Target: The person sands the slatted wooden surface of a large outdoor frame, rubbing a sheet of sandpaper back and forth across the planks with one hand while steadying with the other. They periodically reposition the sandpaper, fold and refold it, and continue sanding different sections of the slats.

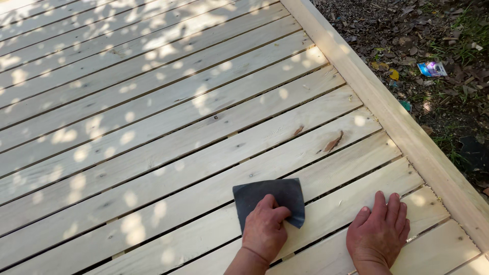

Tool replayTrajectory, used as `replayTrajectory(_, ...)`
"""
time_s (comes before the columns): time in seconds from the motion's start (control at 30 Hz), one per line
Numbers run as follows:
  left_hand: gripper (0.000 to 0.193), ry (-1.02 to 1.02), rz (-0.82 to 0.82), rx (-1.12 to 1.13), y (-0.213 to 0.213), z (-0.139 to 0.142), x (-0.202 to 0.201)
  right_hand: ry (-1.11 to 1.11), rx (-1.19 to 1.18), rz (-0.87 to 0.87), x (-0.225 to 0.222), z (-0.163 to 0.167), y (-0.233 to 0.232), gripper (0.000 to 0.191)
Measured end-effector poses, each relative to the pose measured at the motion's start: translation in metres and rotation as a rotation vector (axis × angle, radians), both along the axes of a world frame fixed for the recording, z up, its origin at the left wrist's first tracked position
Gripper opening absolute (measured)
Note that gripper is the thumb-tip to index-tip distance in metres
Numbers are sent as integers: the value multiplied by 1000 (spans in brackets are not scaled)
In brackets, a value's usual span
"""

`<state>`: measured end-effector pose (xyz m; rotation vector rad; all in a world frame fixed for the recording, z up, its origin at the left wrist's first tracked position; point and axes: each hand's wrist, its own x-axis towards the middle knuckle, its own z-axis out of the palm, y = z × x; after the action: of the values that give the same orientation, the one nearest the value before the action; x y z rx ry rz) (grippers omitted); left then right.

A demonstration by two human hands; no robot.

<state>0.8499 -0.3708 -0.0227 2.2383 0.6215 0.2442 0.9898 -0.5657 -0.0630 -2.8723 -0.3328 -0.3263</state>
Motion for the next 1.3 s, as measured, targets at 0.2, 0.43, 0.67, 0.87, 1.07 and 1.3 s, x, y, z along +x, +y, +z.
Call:
replayTrajectory(0.2,17,-17,-86,-59,-14,4,33,102,96,21,-100,-8,62,65)
replayTrajectory(0.43,43,231,139,12,97,10,-214,194,64,131,-220,-6,121,68)
replayTrajectory(0.67,21,78,95,60,54,2,-140,203,40,148,-235,1,129,71)
replayTrajectory(0.87,19,-34,-31,116,48,14,-136,230,18,141,-218,1,121,70)
replayTrajectory(1.07,33,154,147,115,122,35,-301,187,-14,180,-217,12,122,66)
replayTrajectory(1.3,16,80,8,80,63,13,-157,157,-23,171,-211,11,120,66)
